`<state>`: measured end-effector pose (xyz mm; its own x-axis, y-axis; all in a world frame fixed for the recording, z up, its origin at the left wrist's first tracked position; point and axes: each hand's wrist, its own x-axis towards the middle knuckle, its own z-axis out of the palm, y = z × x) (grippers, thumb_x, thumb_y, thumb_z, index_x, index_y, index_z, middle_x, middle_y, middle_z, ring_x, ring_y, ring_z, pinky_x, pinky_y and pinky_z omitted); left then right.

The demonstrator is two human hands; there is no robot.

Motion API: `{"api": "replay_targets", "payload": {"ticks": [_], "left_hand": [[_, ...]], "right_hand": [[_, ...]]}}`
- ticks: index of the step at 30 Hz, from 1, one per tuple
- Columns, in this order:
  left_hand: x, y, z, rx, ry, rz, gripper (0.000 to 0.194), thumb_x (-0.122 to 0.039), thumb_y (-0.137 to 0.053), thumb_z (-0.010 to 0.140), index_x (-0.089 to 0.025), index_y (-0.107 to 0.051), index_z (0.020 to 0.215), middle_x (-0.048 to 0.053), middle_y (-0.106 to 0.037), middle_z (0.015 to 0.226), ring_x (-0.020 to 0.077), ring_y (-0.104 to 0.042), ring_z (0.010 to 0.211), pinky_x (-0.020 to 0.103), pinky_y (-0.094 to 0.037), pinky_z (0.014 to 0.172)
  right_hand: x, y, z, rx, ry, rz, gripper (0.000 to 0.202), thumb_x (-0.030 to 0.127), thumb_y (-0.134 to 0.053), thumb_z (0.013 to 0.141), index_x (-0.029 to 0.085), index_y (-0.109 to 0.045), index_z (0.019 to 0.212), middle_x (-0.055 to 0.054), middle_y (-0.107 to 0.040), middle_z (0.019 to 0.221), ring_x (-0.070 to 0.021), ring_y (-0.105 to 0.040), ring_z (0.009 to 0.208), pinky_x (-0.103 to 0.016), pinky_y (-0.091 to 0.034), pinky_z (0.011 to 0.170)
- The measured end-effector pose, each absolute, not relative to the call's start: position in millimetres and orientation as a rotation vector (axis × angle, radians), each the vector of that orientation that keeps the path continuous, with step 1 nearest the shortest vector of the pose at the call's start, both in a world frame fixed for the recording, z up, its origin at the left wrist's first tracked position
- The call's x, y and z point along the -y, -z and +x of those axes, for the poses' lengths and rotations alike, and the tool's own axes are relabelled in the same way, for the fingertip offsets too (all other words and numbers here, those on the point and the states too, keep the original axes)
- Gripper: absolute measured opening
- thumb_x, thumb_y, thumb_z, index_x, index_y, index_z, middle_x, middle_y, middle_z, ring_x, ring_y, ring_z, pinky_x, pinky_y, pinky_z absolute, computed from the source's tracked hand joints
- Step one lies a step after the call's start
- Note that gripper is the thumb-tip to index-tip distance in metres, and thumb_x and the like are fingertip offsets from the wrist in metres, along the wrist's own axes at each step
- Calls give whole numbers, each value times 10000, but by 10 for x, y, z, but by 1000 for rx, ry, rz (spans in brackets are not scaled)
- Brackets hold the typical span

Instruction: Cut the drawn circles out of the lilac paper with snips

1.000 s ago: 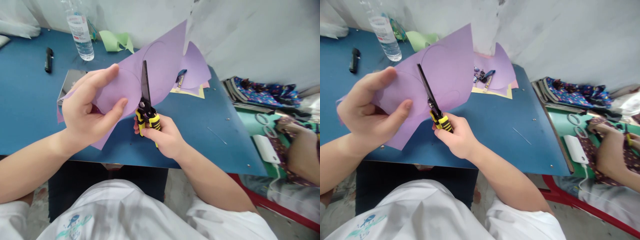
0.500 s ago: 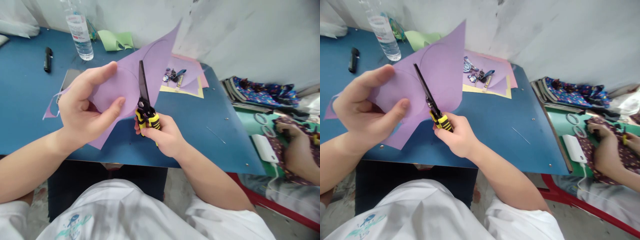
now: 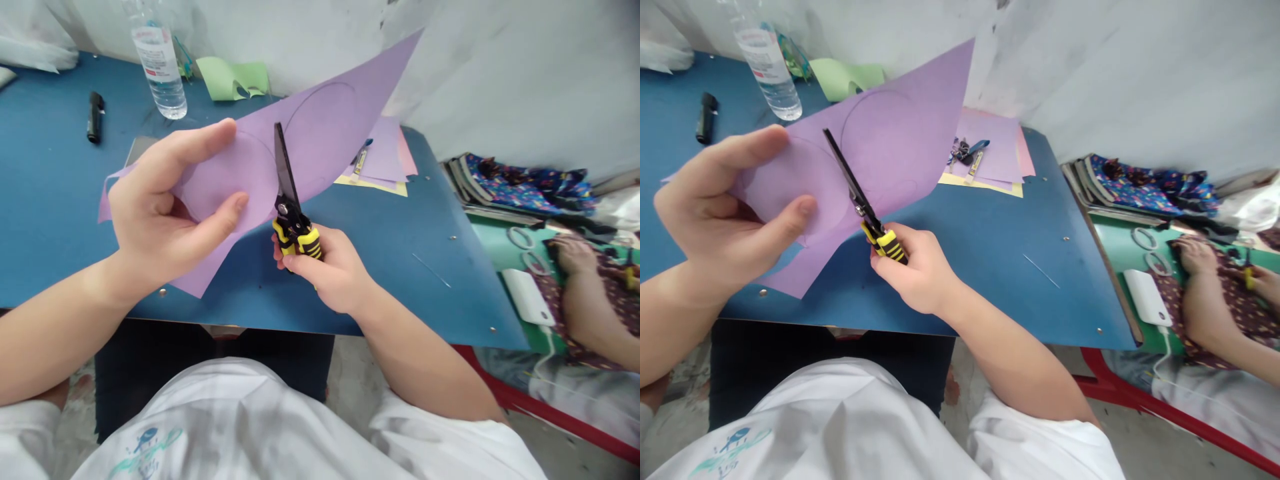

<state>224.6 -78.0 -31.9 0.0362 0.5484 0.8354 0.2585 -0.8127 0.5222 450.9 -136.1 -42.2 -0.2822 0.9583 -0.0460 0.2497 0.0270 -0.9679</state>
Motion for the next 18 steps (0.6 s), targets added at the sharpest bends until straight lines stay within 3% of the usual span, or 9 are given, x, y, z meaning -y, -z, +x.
{"api": "replay_targets", "payload": {"ticks": [4,7,10,18], "left_hand": [[666,382,2052,-736,-1888,2184,831,-670,-1001,896,-294,-739,1590,74,-812,1457,390,-809,1427,576,-784,1134],[541,423,1922,-477,-2018,2369,749,-664,-941,943,-220,-803,1531,80,-867,1394,320,-880,1262,476,-795,1080],[462,437,1883,-369,-2073,2419,757,-639,-923,935,-165,-817,1516,89,-877,1393,279,-888,1225,386,-779,1065],[406,470,1906,-351,-2110,2403,818,-702,-918,879,-176,-829,1499,77,-882,1375,293,-899,1189,414,-798,1003]], "right_hand": [[1357,415,4512,1621,-1296,-1270,119,372,-729,853,269,-671,845,27,-630,754,-226,-641,790,-409,-517,765],[1358,417,4514,1613,-1302,-1277,120,379,-729,850,272,-675,849,28,-617,740,-230,-638,784,-410,-509,757],[1358,419,4517,1607,-1304,-1274,130,384,-730,845,274,-663,829,26,-612,732,-234,-638,785,-409,-500,744],[1362,404,4531,1606,-1298,-1291,132,394,-731,830,268,-699,855,29,-635,737,-226,-647,774,-402,-491,732]]}}
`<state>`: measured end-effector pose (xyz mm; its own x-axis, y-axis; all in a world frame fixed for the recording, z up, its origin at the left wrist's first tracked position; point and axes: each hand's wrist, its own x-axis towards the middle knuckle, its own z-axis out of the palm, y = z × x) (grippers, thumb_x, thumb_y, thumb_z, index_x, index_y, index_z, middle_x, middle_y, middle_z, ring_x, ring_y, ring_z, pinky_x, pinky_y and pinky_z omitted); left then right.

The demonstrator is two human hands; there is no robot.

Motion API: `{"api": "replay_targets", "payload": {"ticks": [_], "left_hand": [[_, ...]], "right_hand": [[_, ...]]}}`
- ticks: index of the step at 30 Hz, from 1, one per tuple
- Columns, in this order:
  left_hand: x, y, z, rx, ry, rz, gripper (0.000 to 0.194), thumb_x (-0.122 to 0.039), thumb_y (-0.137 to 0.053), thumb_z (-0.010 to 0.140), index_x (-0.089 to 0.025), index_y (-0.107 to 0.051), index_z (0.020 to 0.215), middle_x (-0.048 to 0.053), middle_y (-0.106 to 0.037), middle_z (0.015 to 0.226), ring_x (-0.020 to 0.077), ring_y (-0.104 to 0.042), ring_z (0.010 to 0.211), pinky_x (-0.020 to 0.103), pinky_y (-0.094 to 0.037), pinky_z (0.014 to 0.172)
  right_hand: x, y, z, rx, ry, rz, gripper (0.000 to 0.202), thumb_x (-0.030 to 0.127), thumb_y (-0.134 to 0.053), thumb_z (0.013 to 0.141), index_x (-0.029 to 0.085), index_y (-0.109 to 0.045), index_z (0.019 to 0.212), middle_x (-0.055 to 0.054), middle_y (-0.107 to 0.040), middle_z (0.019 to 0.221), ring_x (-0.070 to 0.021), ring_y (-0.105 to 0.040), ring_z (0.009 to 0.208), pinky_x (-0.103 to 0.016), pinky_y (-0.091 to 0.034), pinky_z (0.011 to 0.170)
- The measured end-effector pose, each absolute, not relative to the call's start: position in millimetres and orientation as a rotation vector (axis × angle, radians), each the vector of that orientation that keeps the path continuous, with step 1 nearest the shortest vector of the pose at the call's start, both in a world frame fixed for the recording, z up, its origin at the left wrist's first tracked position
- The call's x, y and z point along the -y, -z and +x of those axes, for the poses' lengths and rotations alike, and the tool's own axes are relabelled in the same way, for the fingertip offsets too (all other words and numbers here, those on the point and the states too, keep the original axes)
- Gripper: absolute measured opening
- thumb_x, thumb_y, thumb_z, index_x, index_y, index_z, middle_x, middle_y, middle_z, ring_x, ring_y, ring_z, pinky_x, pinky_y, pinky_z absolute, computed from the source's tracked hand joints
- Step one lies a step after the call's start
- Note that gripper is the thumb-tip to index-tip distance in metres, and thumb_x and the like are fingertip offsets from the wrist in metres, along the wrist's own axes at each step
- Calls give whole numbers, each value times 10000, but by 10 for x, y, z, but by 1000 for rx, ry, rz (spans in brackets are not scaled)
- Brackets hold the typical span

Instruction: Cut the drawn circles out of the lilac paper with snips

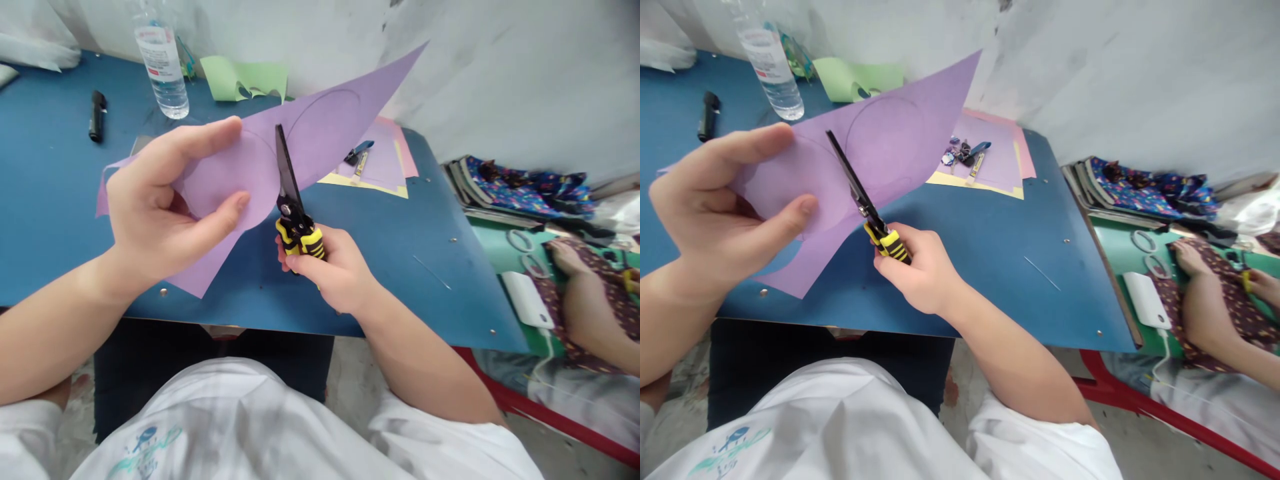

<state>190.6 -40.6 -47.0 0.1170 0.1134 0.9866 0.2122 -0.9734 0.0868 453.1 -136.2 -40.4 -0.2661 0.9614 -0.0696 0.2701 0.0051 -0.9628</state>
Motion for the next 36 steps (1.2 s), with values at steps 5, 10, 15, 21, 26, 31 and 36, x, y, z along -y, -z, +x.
{"api": "replay_targets", "payload": {"ticks": [5,10,15,21,26,31,36], "left_hand": [[448,480,1928,386,2031,-2310,821,-737,-924,888,-214,-820,1512,68,-881,1369,317,-899,1204,459,-809,1019],[600,335,2098,850,2187,-2354,929,-727,-1005,853,-331,-693,1634,67,-773,1494,448,-769,1486,609,-796,1089],[718,176,2155,900,2198,-2356,1005,-713,-1001,867,-344,-591,1708,89,-691,1612,506,-668,1593,657,-770,1132],[945,168,1917,996,1857,-2450,650,-474,-861,1094,-328,-629,1683,41,-712,1625,384,-683,1608,658,-634,1334],[722,303,1843,600,1849,-2366,675,-624,-743,1113,-219,-674,1649,79,-790,1515,310,-809,1395,482,-783,1025],[494,437,1934,525,2073,-2217,573,-619,-887,935,-293,-870,1407,2,-907,1196,228,-883,964,353,-724,680],[475,476,1997,503,2241,-2158,643,-654,-935,833,-273,-913,1351,21,-922,1209,248,-896,987,360,-722,709]], "right_hand": [[1357,393,4526,1604,-1294,-1310,126,383,-728,815,265,-703,852,27,-643,728,-224,-636,754,-401,-475,714],[1354,388,4526,1615,-1285,-1311,134,387,-727,820,262,-702,860,26,-655,748,-224,-637,756,-406,-470,725],[1356,382,4525,1596,-1300,-1319,140,393,-727,820,261,-701,856,33,-636,732,-221,-630,746,-407,-455,723],[1354,382,4525,1586,-1311,-1336,150,405,-725,816,263,-704,859,38,-617,726,-225,-633,751,-411,-446,724],[1356,384,4529,1597,-1308,-1327,145,402,-719,825,264,-688,854,41,-617,733,-220,-625,747,-405,-439,717],[1358,400,4544,1613,-1314,-1309,120,378,-713,847,267,-671,854,41,-612,741,-219,-627,755,-399,-442,710],[1360,405,4544,1617,-1307,-1308,106,368,-715,854,271,-674,847,45,-604,722,-218,-635,754,-404,-471,732]]}}
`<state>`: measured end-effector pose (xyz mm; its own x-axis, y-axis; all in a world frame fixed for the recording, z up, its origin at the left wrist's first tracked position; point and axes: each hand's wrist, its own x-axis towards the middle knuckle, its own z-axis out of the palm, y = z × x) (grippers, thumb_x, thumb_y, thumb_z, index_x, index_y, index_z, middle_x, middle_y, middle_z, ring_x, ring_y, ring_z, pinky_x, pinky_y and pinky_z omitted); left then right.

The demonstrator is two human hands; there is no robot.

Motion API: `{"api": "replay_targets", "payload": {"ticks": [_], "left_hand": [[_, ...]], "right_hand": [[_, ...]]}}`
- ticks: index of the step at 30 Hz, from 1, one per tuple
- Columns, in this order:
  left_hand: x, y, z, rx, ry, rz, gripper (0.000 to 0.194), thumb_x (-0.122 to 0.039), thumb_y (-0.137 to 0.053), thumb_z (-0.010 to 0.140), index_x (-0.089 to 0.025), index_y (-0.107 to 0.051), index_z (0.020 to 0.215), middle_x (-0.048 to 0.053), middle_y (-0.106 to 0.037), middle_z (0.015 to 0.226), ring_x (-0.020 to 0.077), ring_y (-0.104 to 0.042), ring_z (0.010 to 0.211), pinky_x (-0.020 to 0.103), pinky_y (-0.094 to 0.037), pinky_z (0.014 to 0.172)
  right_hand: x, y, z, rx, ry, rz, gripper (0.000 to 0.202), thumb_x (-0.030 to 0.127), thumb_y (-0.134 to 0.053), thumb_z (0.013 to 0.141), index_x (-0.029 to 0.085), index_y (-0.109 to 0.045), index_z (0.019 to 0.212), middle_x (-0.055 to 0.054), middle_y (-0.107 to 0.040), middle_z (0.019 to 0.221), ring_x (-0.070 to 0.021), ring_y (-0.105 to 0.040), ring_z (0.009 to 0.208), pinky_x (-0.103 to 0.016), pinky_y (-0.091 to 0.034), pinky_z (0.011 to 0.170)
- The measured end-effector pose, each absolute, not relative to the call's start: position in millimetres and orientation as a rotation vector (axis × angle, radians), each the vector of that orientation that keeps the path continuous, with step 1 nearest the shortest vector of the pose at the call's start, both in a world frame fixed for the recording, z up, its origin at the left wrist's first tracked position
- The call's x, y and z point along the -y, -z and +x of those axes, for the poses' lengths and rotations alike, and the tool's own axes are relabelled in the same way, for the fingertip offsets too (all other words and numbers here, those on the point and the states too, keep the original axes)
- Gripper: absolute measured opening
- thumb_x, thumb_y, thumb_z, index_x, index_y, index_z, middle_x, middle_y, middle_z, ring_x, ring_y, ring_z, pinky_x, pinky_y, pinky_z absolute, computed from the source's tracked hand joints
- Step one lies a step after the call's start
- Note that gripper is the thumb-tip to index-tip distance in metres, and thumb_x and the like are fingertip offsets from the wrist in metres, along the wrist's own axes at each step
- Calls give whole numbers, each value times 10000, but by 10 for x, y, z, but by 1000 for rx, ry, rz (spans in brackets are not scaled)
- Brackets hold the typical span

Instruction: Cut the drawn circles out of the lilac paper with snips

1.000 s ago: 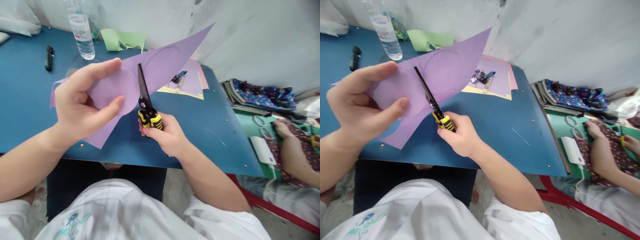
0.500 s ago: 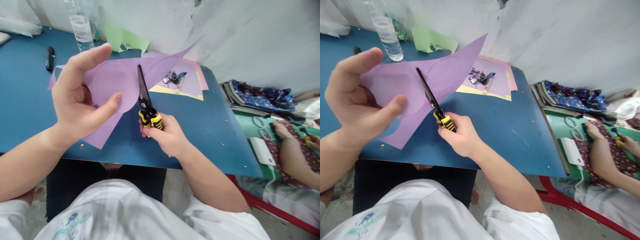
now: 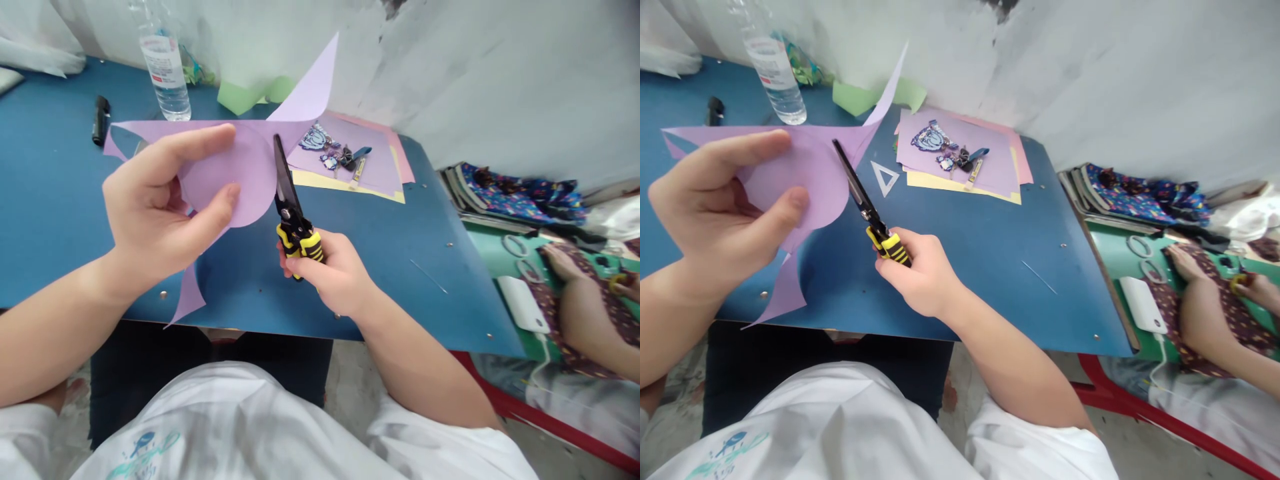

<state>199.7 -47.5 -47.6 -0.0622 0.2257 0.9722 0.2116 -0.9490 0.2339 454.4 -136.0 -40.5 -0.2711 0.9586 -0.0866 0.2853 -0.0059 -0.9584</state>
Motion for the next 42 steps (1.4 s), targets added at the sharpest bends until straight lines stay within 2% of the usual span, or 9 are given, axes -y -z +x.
{"api": "replay_targets", "payload": {"ticks": [6,10,13,17,29,34,38,40,42], "left_hand": [[549,448,1983,-517,-2161,2154,619,-679,-940,905,-312,-890,1401,38,-913,1254,240,-897,1070,355,-773,824],[747,352,1955,-728,-1958,2143,434,-531,-904,1030,-379,-860,1434,7,-892,1351,219,-872,1223,384,-767,1042],[735,362,1951,-721,-1953,2168,458,-506,-898,1047,-358,-838,1476,2,-875,1410,223,-862,1285,397,-754,1115],[549,470,1973,-484,-2112,2177,671,-699,-911,942,-285,-857,1468,34,-893,1352,283,-902,1179,429,-801,986],[564,441,1959,-483,-1972,2298,635,-578,-941,908,-288,-861,1467,62,-915,1267,280,-916,1061,352,-789,837],[609,378,1955,-523,-1926,2329,563,-464,-944,898,-295,-883,1431,59,-926,1206,205,-871,841,265,-618,555],[581,389,1956,-529,-1967,2321,545,-451,-944,866,-321,-900,1393,14,-933,1099,86,-617,516,281,-333,376],[597,386,1953,-538,-1983,2308,543,-473,-949,859,-342,-902,1384,-2,-933,1101,86,-602,504,297,-315,372],[653,368,1944,-573,-1969,2286,526,-495,-951,888,-365,-893,1394,0,-929,1166,152,-763,657,308,-451,433]], "right_hand": [[1366,393,4535,1616,-1305,-1323,120,378,-717,843,267,-672,839,41,-617,732,-218,-624,743,-403,-461,715],[1366,400,4537,1614,-1310,-1325,122,378,-717,849,260,-683,853,42,-622,732,-209,-614,732,-398,-455,712],[1360,410,4539,1606,-1328,-1323,101,356,-700,836,259,-690,861,43,-621,725,-208,-613,721,-395,-449,703],[1351,429,4548,1624,-1327,-1312,83,349,-703,838,269,-683,849,36,-642,744,-217,-627,737,-395,-459,704],[1337,481,4570,1583,-1378,-1233,150,361,-754,845,265,-764,961,-17,-807,976,-268,-745,929,-449,-608,889],[1346,494,4575,1562,-1393,-1217,158,356,-758,855,267,-771,985,-19,-819,1008,-272,-750,965,-458,-625,923],[1350,462,4558,1575,-1368,-1244,148,344,-749,835,261,-759,958,-18,-809,969,-268,-743,940,-449,-619,893],[1346,446,4551,1591,-1344,-1264,130,335,-741,823,263,-751,931,-11,-792,924,-267,-738,919,-449,-612,880],[1342,438,4550,1608,-1321,-1278,102,331,-733,820,267,-736,900,-2,-765,882,-265,-731,898,-449,-605,868]]}}
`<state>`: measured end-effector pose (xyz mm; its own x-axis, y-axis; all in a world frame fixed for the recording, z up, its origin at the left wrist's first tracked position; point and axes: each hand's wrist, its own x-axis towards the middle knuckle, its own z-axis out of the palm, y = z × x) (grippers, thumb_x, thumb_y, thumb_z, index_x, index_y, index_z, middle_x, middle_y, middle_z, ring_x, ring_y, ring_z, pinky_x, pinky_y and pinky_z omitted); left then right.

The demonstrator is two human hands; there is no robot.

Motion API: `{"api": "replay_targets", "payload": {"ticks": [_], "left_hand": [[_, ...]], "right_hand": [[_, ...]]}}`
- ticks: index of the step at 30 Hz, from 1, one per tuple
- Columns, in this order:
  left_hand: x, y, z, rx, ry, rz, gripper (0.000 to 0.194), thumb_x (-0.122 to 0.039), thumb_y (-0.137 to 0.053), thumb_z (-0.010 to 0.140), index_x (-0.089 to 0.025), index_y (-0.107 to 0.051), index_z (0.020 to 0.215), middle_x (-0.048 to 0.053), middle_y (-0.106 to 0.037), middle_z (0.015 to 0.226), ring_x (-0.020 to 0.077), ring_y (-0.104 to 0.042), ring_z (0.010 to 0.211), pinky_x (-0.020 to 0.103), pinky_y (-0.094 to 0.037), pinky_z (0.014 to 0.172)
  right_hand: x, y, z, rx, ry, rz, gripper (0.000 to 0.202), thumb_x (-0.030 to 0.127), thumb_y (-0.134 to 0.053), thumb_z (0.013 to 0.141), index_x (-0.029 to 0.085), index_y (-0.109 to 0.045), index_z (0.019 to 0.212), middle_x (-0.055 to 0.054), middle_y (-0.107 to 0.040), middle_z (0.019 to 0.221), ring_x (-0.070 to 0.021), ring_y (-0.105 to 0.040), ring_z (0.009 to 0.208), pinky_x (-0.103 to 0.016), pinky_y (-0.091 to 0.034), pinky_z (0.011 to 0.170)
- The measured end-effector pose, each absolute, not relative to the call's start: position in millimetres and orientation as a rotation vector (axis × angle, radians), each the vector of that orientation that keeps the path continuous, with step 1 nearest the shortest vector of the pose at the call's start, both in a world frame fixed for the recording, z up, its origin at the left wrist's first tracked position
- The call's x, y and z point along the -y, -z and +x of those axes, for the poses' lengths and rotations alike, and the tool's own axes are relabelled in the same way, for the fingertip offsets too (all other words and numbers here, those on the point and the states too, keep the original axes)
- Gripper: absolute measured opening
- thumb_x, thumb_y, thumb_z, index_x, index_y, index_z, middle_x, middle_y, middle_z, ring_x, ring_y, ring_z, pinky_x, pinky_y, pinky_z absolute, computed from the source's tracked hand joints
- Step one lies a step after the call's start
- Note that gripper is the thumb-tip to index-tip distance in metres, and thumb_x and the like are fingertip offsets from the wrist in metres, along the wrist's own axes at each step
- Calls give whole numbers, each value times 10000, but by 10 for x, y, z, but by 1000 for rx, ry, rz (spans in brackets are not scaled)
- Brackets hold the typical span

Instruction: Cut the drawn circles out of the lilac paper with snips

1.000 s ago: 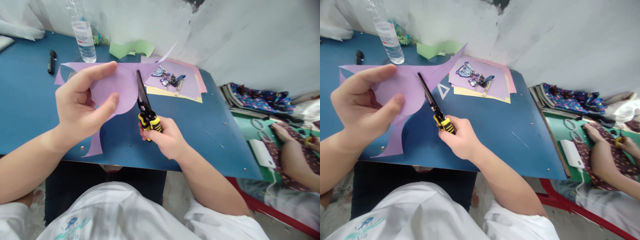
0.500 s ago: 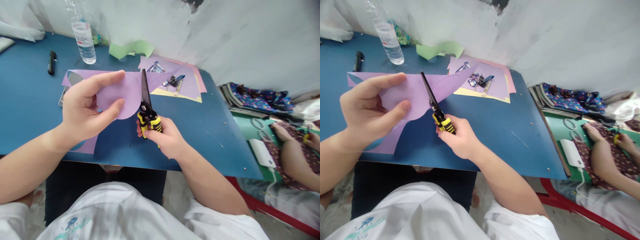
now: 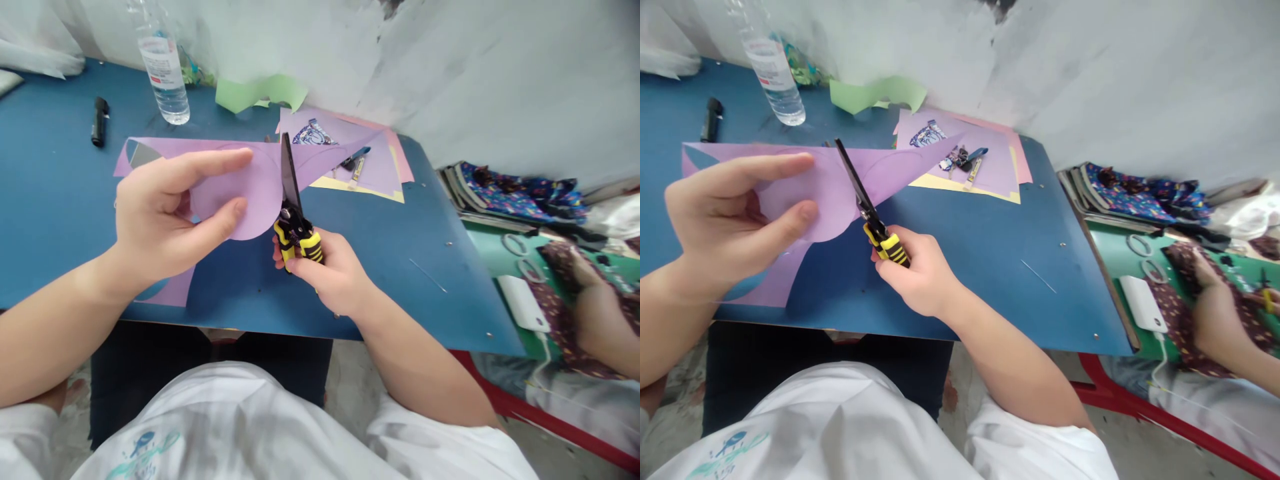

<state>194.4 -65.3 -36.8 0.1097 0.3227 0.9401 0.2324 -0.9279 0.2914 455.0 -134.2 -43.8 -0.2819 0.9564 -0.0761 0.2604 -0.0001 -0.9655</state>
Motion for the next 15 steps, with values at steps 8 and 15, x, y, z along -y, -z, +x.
{"api": "replay_targets", "payload": {"ticks": [8,15], "left_hand": [[687,374,1927,-624,-1940,2212,531,-414,-993,857,-342,-903,1376,16,-926,1201,216,-871,874,316,-584,550],[592,393,1956,-546,-1999,2208,568,-565,-984,865,-299,-915,1362,49,-929,1129,180,-807,763,291,-466,467]], "right_hand": [[1346,441,4558,1611,-1308,-1293,77,335,-721,833,266,-705,863,7,-717,834,-250,-697,847,-429,-562,807],[1334,447,4568,1631,-1295,-1289,58,321,-712,850,270,-683,852,18,-687,808,-237,-685,831,-415,-552,796]]}}
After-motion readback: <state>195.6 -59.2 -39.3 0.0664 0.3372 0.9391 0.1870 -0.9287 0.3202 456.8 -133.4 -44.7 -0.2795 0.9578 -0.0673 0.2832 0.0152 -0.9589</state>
